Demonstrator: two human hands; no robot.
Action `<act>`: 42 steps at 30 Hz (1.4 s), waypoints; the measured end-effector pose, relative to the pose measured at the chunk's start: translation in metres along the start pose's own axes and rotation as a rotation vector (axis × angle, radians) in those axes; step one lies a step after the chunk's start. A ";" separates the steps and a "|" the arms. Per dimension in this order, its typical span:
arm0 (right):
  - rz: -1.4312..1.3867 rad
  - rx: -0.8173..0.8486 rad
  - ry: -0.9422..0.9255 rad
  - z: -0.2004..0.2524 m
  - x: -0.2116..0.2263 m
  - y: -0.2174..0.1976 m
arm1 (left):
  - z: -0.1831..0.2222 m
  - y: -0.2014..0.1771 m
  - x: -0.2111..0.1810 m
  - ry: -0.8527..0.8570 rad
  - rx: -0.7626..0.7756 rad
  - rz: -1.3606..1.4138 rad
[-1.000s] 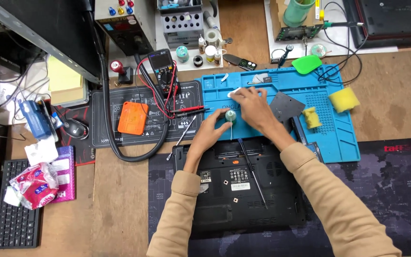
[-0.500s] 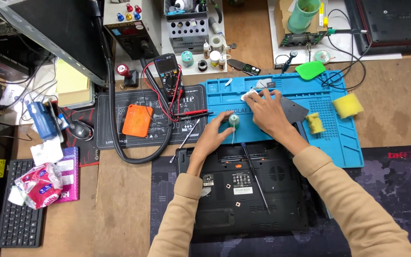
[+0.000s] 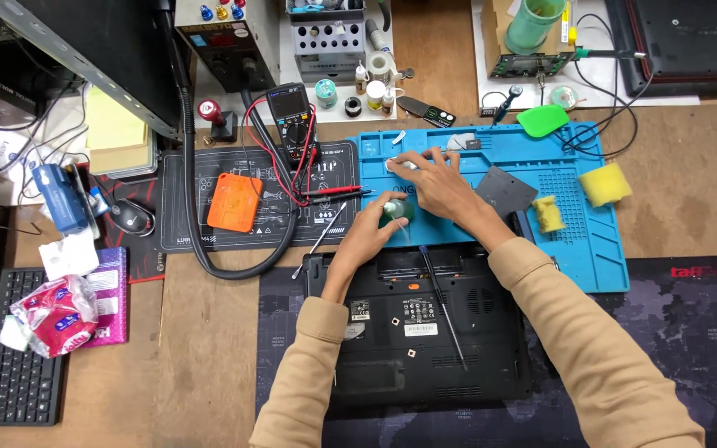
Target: Disassembling a laptop to access internal components and applying maintenance materials.
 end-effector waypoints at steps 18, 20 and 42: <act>0.300 -0.195 -0.041 -0.013 -0.013 0.029 | -0.011 0.004 0.012 0.019 -0.038 -0.066; 0.240 -0.223 -0.003 -0.009 -0.012 0.038 | -0.009 0.007 0.007 0.010 -0.037 -0.077; 0.200 -0.170 0.220 0.051 -0.075 0.008 | -0.008 0.006 0.004 -0.014 -0.105 -0.156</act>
Point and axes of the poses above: each hand's wrist, its own z-axis away from the middle knuckle, its own y-axis out of the palm, x = y × z, the point moved 2 cm from there along -z, towards the middle knuckle, and after that the axes turned 10 degrees about x, right-handed, at the moved point
